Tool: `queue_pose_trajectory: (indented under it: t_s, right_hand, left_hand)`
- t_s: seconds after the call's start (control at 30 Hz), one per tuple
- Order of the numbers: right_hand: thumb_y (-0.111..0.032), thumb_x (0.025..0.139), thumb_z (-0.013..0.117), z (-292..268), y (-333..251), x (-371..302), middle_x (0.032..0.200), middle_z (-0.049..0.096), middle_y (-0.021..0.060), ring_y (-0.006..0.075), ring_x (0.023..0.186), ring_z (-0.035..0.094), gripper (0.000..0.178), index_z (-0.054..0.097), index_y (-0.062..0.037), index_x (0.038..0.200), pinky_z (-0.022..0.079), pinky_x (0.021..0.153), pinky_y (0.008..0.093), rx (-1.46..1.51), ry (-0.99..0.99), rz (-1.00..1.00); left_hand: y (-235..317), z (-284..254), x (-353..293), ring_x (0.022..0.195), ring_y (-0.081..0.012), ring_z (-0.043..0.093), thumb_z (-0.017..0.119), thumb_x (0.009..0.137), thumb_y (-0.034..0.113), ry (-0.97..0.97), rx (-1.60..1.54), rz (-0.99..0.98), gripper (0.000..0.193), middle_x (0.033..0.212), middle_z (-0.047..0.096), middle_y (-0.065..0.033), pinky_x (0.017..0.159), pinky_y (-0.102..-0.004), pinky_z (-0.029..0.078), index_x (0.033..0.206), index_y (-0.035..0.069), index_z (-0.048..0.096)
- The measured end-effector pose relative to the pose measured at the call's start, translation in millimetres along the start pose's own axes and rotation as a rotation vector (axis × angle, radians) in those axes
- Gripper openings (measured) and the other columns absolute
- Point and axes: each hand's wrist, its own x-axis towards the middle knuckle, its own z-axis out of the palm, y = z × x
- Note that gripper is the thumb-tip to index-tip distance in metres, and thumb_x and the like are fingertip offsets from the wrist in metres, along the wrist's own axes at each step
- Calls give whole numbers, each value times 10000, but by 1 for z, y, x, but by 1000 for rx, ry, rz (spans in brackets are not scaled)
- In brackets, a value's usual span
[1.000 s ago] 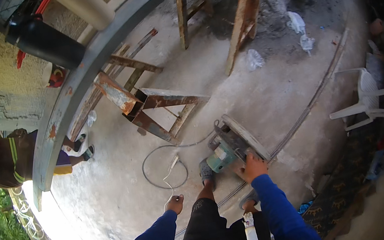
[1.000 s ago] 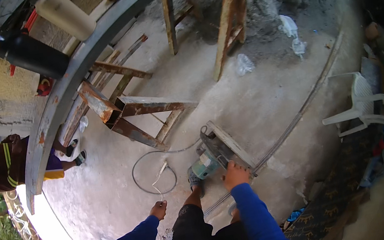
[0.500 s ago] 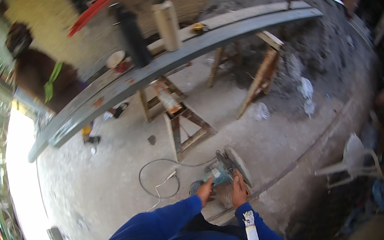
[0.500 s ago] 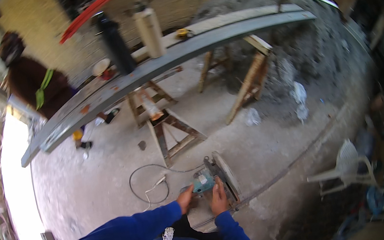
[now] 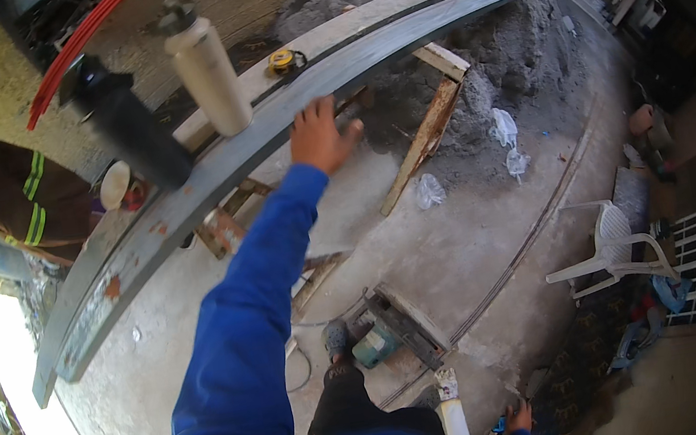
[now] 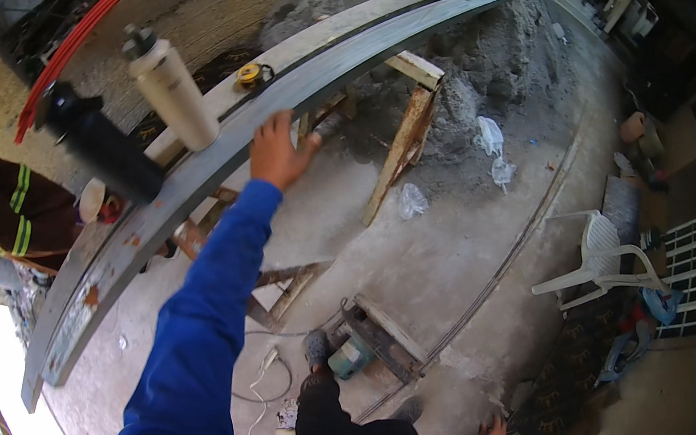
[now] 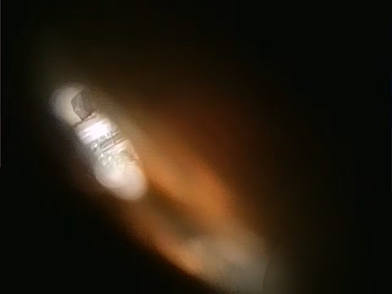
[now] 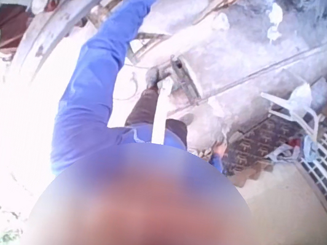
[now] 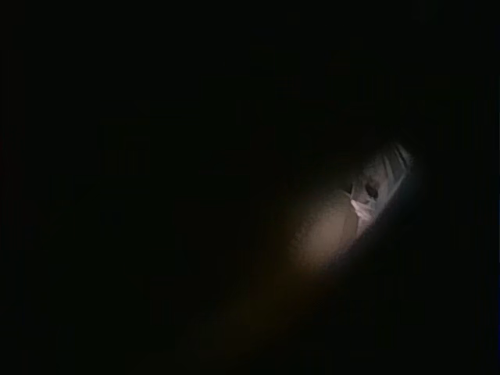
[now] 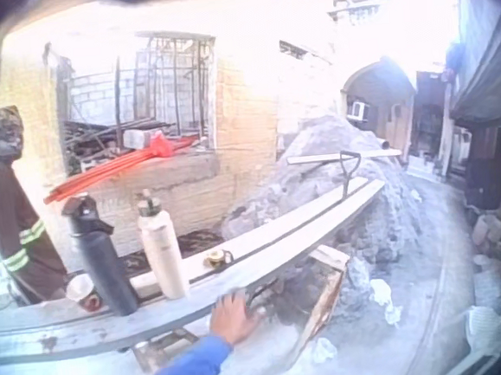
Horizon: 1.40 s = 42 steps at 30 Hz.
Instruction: The person measures metal rods with a tape measure, positions them on a chop saw, and cuts them to length. The person then moves a plastic chair and a cinder block to clear the workspace before continuing to measure and cut additional rods.
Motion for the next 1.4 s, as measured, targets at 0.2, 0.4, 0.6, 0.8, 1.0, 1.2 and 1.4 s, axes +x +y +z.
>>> queue_pose_trajectory:
  t_s: [0.2, 0.4, 0.6, 0.8, 1.0, 1.2, 1.4]
  right_hand:
    - [-411, 876, 734, 49, 78, -98, 1400, 556, 266, 414, 1306, 532, 794, 425, -33, 1503, 460, 1076, 481, -69, -147, 185]
    - [-253, 859, 769, 31, -30, -161, 1279, 631, 261, 428, 1193, 601, 595, 569, -6, 1362, 483, 1042, 464, 180, -60, -29]
    - [-143, 896, 727, -46, -195, -107, 1278, 625, 213, 391, 1099, 644, 427, 606, -38, 1292, 524, 936, 427, 626, 31, -432]
    - [-385, 772, 847, -128, -264, -107, 1374, 562, 215, 391, 1263, 549, 808, 506, 1, 1394, 476, 1037, 467, 478, 70, -1279]
    - [-477, 789, 777, -94, -185, -137, 1298, 580, 236, 424, 1130, 616, 824, 474, 14, 1377, 513, 941, 470, 207, -559, -1586]
    - [-473, 832, 722, -67, -110, -176, 1184, 632, 265, 461, 1046, 643, 608, 532, -24, 1195, 525, 890, 502, 182, -688, -1498]
    - [-522, 867, 677, -25, -54, -210, 1140, 669, 261, 442, 1044, 650, 629, 550, -19, 1224, 516, 879, 482, -271, -950, -1542]
  left_hand:
    - [-82, 29, 178, 1421, -454, 369, 589, 962, 526, -97, 377, -243, 710, 1600, 351, -171, 1164, -547, 343, 1563, 204, 391]
    - [-99, 64, 185, 1152, -440, 603, 515, 992, 401, -22, 694, 49, 434, 1221, 655, -231, 1019, -563, 465, 1345, 168, 614]
    - [8, 22, -32, 1014, -288, 697, 494, 1060, 341, -180, -1424, -629, 370, 1136, 688, -122, 887, -448, 570, 1268, 55, 604]
    - [146, -42, -396, 1026, -342, 678, 344, 1010, 699, -1079, -1980, -1206, 697, 1129, 680, -145, 856, -519, 559, 1315, 112, 565]
    - [244, -83, -586, 1310, -336, 551, 264, 1030, 687, -457, -1820, -1671, 762, 1424, 556, -179, 1109, -497, 437, 1460, 94, 473]
    - [304, -148, -690, 800, -105, 648, 432, 1065, 544, -561, -702, -1286, 552, 942, 685, -43, 675, -244, 532, 1247, 43, 575]
    - [316, -170, -812, 715, -53, 525, 626, 1029, 373, -304, -793, -1036, 339, 804, 613, 18, 640, -238, 437, 1003, 34, 637]
